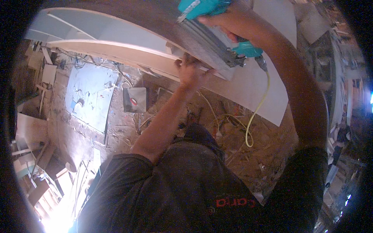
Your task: The person attaches wooden trim pieces to the edges of a large curved wooden panel using a pneumatic nail gun. They position the trim, secure it with nails, and occasionally use a hammer to adjust the fit.
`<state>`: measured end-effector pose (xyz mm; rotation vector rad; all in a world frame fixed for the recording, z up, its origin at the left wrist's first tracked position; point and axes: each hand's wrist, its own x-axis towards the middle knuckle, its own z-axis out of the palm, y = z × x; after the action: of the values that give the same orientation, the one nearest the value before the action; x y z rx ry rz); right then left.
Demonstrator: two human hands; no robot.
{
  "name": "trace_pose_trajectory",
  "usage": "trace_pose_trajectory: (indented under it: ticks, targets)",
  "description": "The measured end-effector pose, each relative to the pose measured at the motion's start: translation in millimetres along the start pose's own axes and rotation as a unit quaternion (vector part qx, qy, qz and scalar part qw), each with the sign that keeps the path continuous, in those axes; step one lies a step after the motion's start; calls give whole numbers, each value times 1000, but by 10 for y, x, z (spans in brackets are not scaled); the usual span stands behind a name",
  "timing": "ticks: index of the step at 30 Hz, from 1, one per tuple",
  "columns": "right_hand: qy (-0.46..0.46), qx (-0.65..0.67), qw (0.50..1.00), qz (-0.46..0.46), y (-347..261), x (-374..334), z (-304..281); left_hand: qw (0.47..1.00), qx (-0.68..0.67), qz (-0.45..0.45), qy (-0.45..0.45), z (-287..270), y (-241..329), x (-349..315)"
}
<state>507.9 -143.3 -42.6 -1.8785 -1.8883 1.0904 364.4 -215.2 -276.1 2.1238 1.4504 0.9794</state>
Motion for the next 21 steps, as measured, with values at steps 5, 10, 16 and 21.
trace_pose_trajectory:
  ticks: [5,10,16,21]
  targets:
    - [7,0,1000,-5,-73,-2,-30,1000,-15,3,16,-21,23,4]
    - [8,-30,1000,-4,-80,10,14,1000,-24,7,16,-53,35,0]
    - [4,-65,998,-23,-93,22,-22,1000,-23,9,8,4,13,-9]
    - [10,-74,997,-1,-321,16,-41,1000,-1,5,-7,-32,6,1]
